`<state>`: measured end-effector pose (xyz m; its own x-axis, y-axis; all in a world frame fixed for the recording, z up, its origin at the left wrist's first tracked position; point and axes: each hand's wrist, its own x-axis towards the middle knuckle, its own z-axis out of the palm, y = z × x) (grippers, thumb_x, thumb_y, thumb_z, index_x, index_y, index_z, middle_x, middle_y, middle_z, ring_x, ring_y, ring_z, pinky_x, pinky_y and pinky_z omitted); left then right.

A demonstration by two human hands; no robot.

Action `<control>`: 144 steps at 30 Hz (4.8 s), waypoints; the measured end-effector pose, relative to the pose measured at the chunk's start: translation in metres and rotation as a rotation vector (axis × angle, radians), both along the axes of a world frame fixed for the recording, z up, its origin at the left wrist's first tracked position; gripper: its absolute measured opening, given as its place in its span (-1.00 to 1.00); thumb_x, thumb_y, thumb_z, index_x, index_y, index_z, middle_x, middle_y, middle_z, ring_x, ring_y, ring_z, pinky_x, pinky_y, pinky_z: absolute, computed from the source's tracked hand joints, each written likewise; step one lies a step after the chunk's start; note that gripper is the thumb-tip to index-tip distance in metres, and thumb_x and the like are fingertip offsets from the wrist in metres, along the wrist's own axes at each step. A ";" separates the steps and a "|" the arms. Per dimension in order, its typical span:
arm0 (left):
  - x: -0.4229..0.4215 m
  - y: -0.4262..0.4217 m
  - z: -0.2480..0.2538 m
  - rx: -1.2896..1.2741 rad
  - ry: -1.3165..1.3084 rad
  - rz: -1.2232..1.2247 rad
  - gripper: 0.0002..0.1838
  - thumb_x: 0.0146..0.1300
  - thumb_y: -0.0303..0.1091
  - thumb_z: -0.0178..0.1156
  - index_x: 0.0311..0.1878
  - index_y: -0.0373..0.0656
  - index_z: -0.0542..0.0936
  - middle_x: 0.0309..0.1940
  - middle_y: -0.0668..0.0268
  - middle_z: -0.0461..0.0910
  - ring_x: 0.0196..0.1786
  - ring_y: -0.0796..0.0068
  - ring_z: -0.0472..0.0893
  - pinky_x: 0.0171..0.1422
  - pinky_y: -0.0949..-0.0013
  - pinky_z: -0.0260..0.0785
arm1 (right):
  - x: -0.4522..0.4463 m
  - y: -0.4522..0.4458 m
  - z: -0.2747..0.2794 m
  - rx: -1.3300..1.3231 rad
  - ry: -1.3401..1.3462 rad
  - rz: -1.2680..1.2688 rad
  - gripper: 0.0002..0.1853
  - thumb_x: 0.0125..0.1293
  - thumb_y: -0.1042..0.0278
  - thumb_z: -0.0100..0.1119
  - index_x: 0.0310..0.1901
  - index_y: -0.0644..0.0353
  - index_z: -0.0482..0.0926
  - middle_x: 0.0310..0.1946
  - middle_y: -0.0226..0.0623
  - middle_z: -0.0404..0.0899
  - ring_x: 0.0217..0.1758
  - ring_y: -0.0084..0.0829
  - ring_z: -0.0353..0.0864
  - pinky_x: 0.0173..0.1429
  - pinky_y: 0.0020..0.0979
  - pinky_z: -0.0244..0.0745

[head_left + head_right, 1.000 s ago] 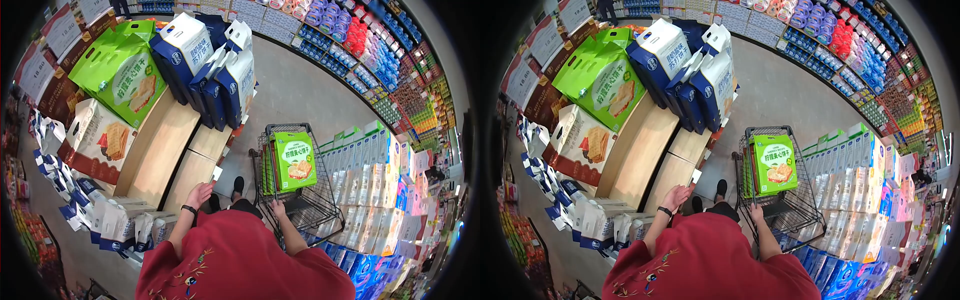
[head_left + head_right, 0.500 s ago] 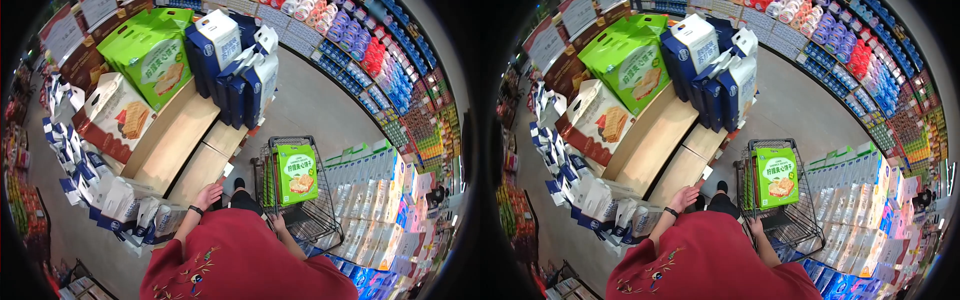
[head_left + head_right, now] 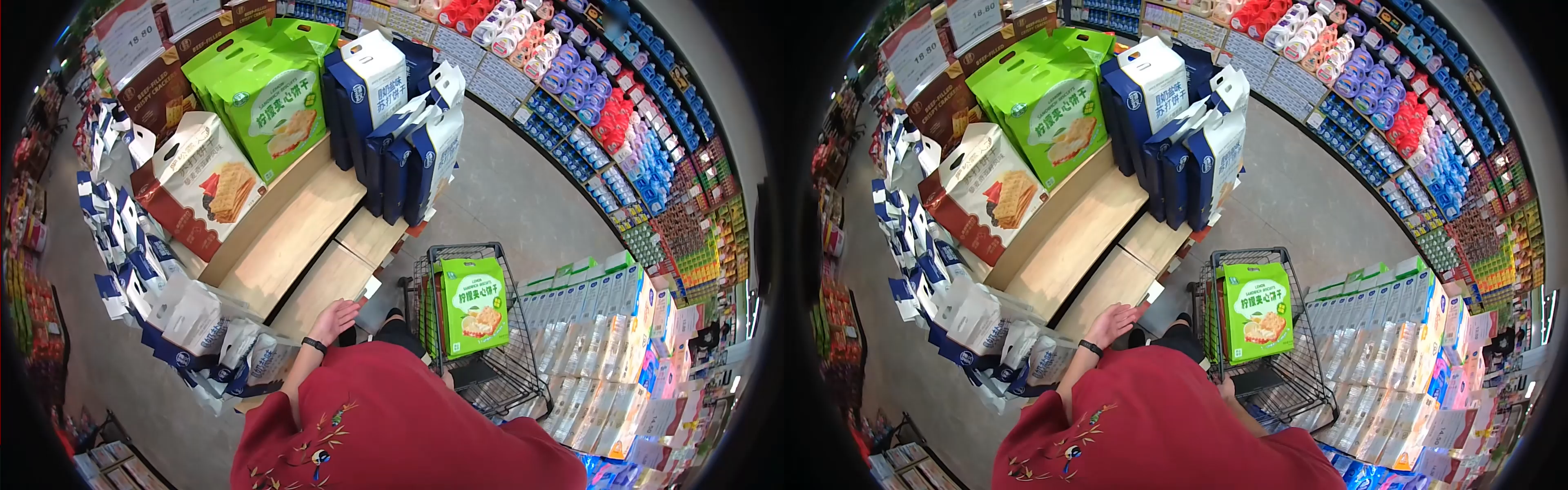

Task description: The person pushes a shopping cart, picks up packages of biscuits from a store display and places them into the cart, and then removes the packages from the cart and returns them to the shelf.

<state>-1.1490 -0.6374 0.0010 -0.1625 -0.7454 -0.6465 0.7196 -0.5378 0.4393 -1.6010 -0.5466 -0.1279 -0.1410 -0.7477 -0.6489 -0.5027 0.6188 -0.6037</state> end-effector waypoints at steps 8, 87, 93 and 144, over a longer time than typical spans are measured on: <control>-0.009 -0.011 0.008 0.001 0.001 -0.045 -0.57 0.52 -0.04 -0.05 0.20 -0.16 0.49 0.18 0.26 0.62 0.13 0.43 0.61 0.22 0.31 0.44 | -0.004 -0.004 -0.004 -0.023 0.041 0.021 -0.48 0.03 0.27 0.53 -0.01 0.23 0.49 -0.24 -0.32 0.62 -0.24 -0.48 0.58 -0.13 -0.38 0.52; -0.045 -0.164 0.014 0.105 -0.095 0.170 -0.56 0.48 -0.03 0.02 0.25 -0.11 0.47 0.26 0.23 0.56 0.23 0.29 0.55 0.30 0.14 0.42 | -0.140 -0.208 -0.061 0.086 -1.193 -1.042 -0.61 0.44 0.08 0.18 0.14 0.15 0.52 0.10 -0.14 0.61 0.14 -0.14 0.60 0.35 -0.05 0.42; -0.049 -0.157 0.024 0.136 -0.096 0.225 -0.59 0.50 -0.05 0.00 0.21 -0.12 0.48 0.22 0.22 0.58 0.20 0.29 0.58 0.27 0.12 0.45 | -0.146 -0.222 -0.048 0.039 -1.312 -1.081 -0.55 0.42 0.02 0.20 0.20 0.12 0.50 0.13 -0.20 0.60 0.17 -0.15 0.59 0.36 -0.04 0.41; -0.087 -0.059 0.136 -0.517 -0.519 0.503 -0.01 0.08 0.23 0.36 0.50 -0.05 0.23 0.41 0.29 0.36 0.43 0.28 0.37 0.51 0.10 0.24 | 0.165 -0.384 0.148 0.522 -1.568 0.299 -0.42 0.26 0.60 0.25 0.33 0.30 0.37 0.28 -0.12 0.49 0.34 -0.17 0.47 0.48 -0.12 0.27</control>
<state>-1.2360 -0.6968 0.1374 0.4830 -0.8687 -0.1099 0.4597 0.1448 0.8762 -1.4360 -0.9309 0.0198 0.9355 -0.3007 -0.1855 0.2152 0.9013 -0.3760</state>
